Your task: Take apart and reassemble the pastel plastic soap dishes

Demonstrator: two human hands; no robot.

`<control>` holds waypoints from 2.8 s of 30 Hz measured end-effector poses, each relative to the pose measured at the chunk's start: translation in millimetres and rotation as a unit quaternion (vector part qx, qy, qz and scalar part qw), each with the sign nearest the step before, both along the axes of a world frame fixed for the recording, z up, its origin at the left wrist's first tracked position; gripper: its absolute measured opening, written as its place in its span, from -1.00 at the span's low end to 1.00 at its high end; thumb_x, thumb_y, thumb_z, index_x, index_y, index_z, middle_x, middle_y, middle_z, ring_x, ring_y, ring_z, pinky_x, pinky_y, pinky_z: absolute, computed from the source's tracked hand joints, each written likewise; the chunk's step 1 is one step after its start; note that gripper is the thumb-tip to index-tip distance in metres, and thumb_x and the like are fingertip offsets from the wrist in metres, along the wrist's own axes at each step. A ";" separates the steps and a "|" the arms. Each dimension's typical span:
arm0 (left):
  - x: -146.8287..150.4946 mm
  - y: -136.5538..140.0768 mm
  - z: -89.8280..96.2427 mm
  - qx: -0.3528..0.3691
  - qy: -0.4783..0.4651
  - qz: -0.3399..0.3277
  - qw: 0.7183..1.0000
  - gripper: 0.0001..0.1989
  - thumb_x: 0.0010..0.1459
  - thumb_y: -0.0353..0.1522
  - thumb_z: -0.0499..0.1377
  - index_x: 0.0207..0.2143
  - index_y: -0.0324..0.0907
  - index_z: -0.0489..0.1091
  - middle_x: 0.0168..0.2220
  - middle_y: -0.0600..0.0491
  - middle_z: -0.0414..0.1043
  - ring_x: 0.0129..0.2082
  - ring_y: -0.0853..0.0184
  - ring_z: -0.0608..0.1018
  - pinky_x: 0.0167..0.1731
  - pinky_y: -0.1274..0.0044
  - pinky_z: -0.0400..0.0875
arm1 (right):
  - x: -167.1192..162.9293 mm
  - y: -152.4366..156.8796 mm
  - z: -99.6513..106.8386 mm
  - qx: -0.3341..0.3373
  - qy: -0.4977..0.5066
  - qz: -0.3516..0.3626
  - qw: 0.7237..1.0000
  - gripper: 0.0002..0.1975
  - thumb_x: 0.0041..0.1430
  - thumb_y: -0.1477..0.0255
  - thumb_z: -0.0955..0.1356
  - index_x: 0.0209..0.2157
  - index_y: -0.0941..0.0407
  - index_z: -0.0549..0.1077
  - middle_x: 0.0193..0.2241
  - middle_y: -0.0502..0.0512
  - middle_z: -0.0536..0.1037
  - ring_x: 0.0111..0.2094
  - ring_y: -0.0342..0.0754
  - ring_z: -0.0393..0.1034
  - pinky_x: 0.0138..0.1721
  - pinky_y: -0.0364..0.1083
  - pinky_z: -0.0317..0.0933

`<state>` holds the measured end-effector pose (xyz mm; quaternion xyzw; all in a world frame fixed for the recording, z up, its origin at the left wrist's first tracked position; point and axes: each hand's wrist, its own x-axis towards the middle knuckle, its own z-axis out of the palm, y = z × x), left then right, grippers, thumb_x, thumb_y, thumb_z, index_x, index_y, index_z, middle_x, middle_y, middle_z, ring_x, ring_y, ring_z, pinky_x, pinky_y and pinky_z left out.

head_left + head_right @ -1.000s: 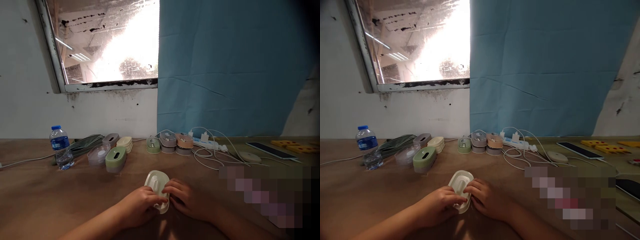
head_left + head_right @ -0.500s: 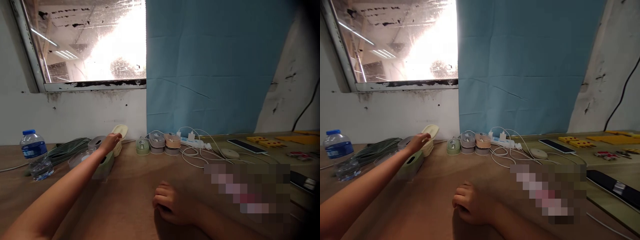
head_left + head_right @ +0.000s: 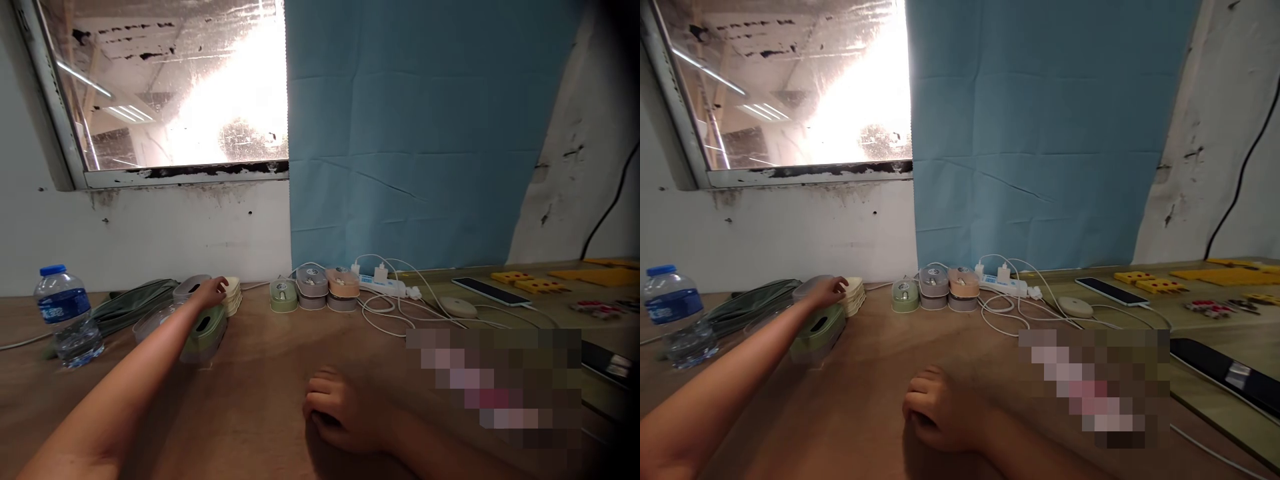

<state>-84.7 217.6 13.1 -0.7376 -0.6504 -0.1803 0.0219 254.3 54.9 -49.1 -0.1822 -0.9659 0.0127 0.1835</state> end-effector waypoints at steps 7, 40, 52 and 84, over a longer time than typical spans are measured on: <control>5.0 -4.7 -5.9 0.014 -0.013 0.029 0.999 -0.70 -0.06 -0.45 0.07 -0.21 -0.17 0.35 -0.27 0.01 0.50 -0.27 0.27 0.51 -0.28 0.52 0.29 | 0.2 -0.1 0.9 -0.008 0.006 -0.003 1.000 -0.82 -0.04 0.61 0.23 -0.38 0.13 0.38 -0.41 0.04 0.44 -0.39 -0.10 0.25 -0.27 -0.10 0.10; 99.1 -177.0 -64.2 0.066 -0.247 -0.199 0.946 -0.57 -0.19 -0.28 0.30 -0.21 -0.13 0.31 -0.21 0.01 0.29 -0.21 0.22 0.39 -0.19 0.43 0.29 | 3.6 -2.4 1.9 0.021 0.058 0.013 0.998 -0.77 0.06 0.62 0.20 -0.23 0.14 0.33 -0.25 0.15 0.38 -0.17 -0.03 0.23 -0.10 -0.02 0.18; 86.7 -159.4 -70.4 -0.043 -0.504 -0.126 0.853 -0.68 0.17 -0.11 -0.09 -0.24 -0.17 0.13 -0.40 0.13 0.21 -0.61 0.49 0.33 -0.60 0.61 0.27 | 1.7 -1.1 13.6 -0.001 0.034 0.043 0.998 -0.55 -0.11 0.53 0.28 -0.08 0.09 0.34 -0.14 0.12 0.45 -0.09 0.05 0.25 -0.02 0.04 0.10; 56.3 -141.3 -67.2 0.010 0.066 -0.098 0.993 -0.66 0.25 -0.39 -0.16 -0.10 -0.16 0.36 -0.17 -0.05 0.39 -0.25 0.26 0.49 -0.24 0.49 0.32 | 6.8 9.4 8.4 -0.053 0.063 -0.069 0.994 -0.55 -0.12 0.60 0.29 -0.11 0.09 0.35 -0.12 0.11 0.45 0.04 0.07 0.19 0.14 0.12 -0.04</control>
